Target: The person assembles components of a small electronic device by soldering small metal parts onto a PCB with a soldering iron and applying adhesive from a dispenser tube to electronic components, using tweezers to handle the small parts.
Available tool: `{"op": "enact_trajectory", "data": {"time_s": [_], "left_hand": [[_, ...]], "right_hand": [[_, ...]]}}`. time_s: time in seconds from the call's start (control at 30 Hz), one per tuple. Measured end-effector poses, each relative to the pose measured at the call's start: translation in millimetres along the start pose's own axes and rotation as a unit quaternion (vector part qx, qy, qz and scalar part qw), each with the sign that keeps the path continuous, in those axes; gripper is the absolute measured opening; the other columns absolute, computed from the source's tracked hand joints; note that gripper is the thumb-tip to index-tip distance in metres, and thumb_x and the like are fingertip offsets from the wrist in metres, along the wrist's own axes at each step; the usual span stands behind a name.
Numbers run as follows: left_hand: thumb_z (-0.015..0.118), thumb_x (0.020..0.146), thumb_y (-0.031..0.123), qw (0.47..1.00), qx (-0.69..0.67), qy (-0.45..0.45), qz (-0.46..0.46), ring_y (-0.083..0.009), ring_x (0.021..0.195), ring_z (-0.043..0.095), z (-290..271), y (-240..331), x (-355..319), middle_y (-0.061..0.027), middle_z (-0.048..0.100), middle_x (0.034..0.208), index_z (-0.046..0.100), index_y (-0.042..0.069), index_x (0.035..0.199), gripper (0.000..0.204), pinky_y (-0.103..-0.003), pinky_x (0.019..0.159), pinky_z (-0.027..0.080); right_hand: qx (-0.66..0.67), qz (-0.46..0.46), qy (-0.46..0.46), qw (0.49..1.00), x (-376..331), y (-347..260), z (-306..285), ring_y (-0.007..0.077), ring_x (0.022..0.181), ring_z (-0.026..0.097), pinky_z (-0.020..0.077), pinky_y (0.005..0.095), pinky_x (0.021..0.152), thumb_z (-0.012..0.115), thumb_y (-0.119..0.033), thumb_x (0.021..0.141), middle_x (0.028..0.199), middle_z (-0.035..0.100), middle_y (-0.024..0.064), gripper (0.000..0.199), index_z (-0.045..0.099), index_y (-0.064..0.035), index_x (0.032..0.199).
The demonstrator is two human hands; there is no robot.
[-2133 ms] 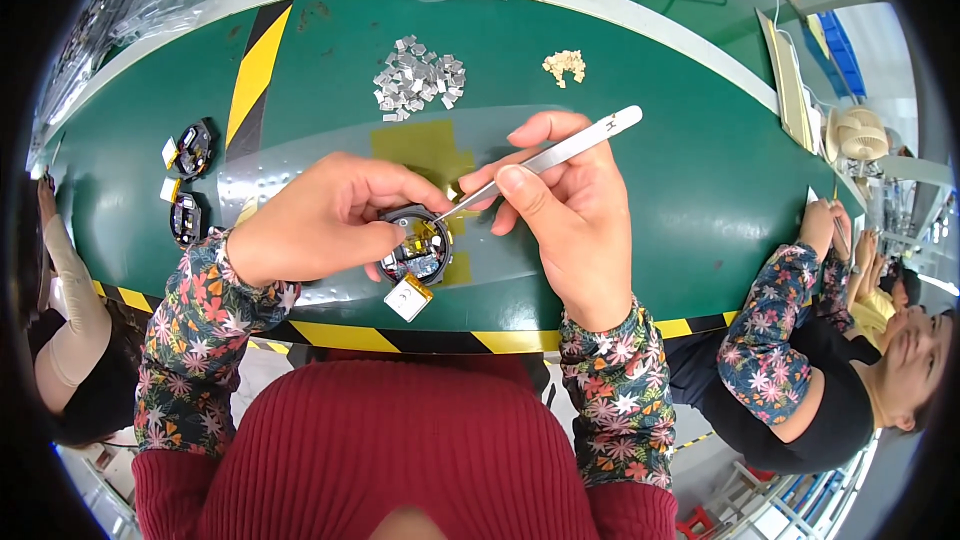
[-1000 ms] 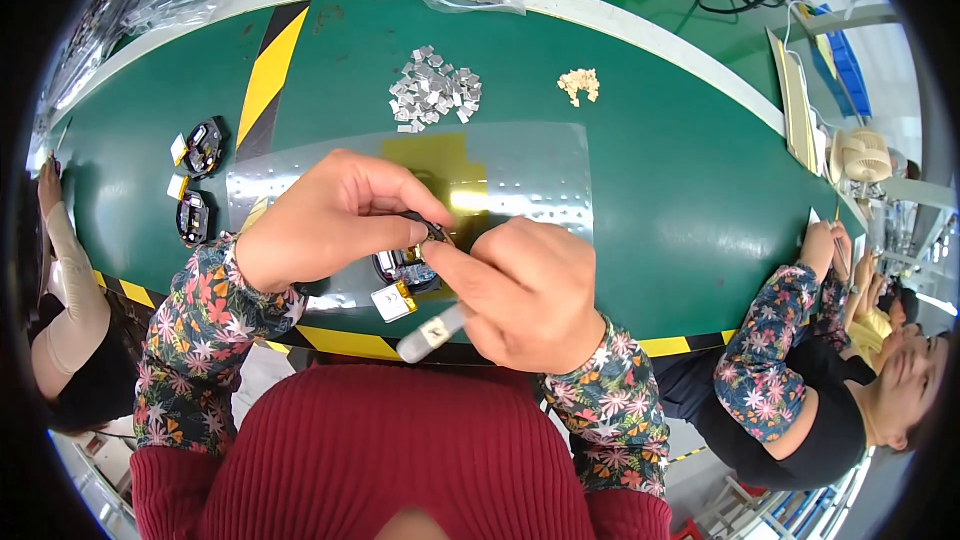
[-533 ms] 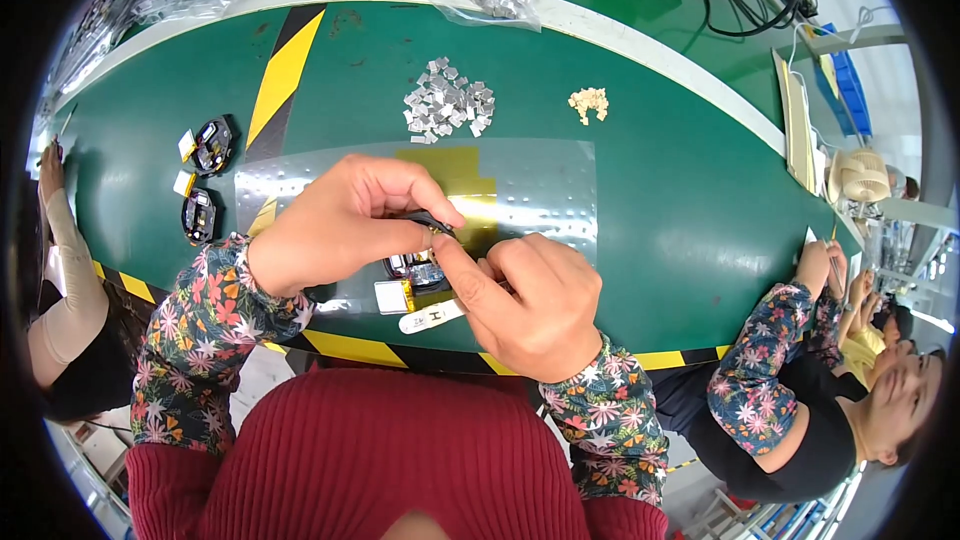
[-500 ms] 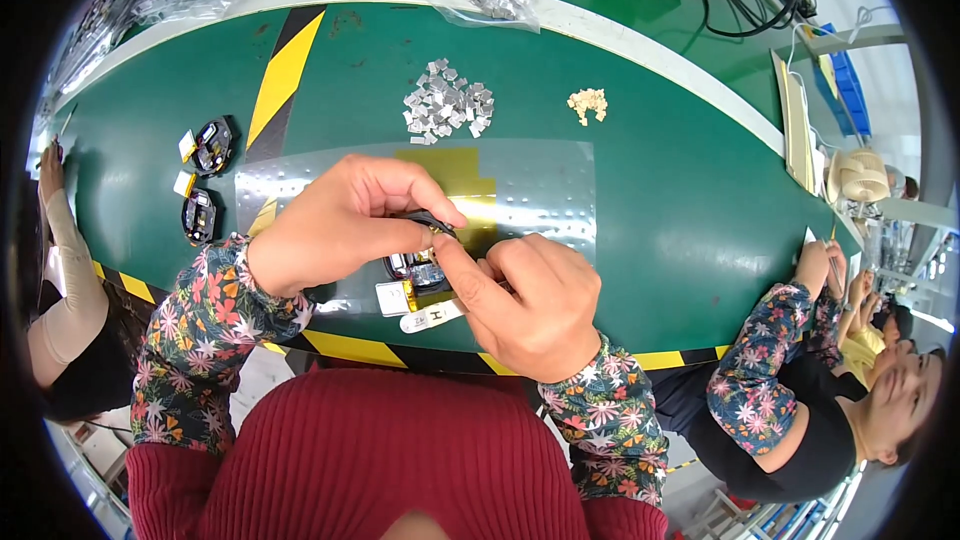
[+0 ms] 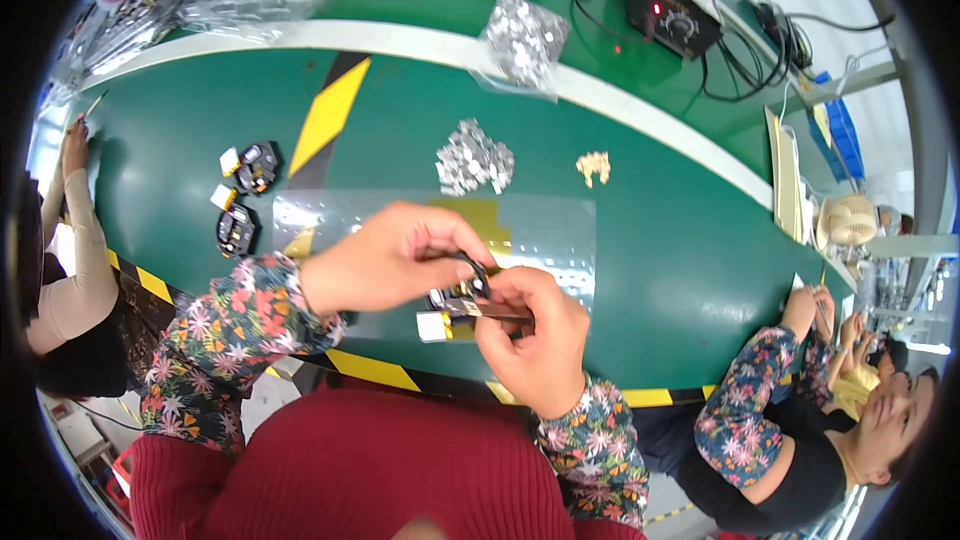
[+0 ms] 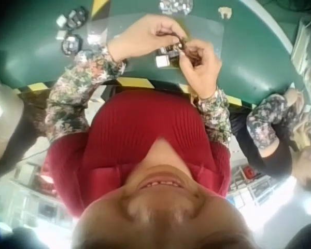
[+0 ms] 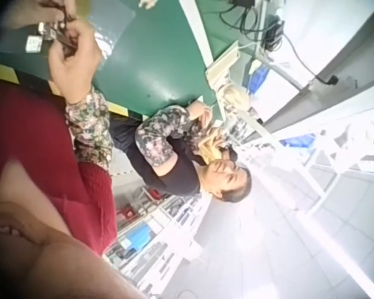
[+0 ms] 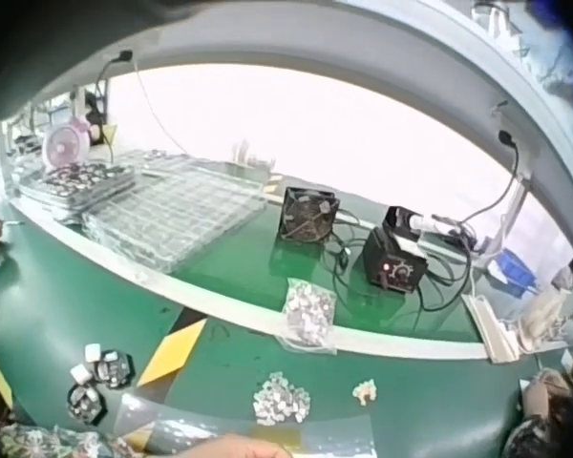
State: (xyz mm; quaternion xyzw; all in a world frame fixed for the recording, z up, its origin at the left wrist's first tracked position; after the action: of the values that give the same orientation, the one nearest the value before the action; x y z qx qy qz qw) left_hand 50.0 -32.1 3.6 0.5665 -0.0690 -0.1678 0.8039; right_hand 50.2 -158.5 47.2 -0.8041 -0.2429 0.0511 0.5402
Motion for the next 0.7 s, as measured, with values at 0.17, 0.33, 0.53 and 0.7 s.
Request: {"op": "enact_trajectory", "data": {"time_s": [0.17,0.33,0.53,0.7], "left_hand": [[0.063,0.083,0.012,0.947,0.300,0.028,0.114,-0.0194,0.081,0.062,4,40,-16,-0.0131,0.062,0.096,0.051,0.005,0.120,0.040,-0.031,0.071,0.052],[0.070,0.070,0.018,0.699,0.645,0.247,0.186,-0.0332,0.107,0.049,-49,116,-77,-0.0174,0.049,0.116,0.051,0.006,0.118,0.053,-0.039,0.088,0.042],[0.065,0.072,0.009,0.699,0.674,0.236,0.026,-0.0302,0.108,0.050,-109,83,-110,-0.0131,0.054,0.118,0.057,0.006,0.113,0.042,-0.038,0.092,0.042],[0.063,0.075,0.011,0.683,0.638,0.322,0.154,-0.0306,0.107,0.050,-114,78,-96,-0.0130,0.053,0.121,0.055,0.007,0.115,0.040,-0.038,0.091,0.043]], "right_hand": [[-0.052,0.041,0.081,0.995,-7,9,-26,0.0083,0.068,0.057,0.0468,0.0225,0.059,0.059,0.005,0.074,0.076,0.060,0.0058,0.020,0.056,0.0008,0.092],[-0.478,-0.166,0.180,0.844,-31,16,-160,0.0203,0.067,0.059,0.0469,0.0248,0.062,0.058,0.006,0.071,0.095,0.057,0.0168,0.017,0.060,-0.0001,0.086],[-0.381,-0.192,0.222,0.877,11,-32,-131,0.0294,0.080,0.058,0.0493,0.0364,0.064,0.059,-0.004,0.083,0.100,0.057,0.0169,0.008,0.062,0.0005,0.090],[-0.244,-0.333,-0.033,0.910,20,-59,-6,0.0323,0.086,0.059,0.0483,0.0392,0.073,0.061,0.002,0.074,0.104,0.057,0.0172,0.021,0.062,-0.0047,0.093]]}}
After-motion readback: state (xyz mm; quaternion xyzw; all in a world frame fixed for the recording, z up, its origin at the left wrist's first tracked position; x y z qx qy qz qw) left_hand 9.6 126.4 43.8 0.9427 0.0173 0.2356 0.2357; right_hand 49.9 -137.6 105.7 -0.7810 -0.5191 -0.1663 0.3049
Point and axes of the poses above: each hand's wrist, its own x-axis towards the middle knuckle, its own z-axis out of the palm, y = z × x, the point moved 7 cm from there along x, towards the middle knuckle
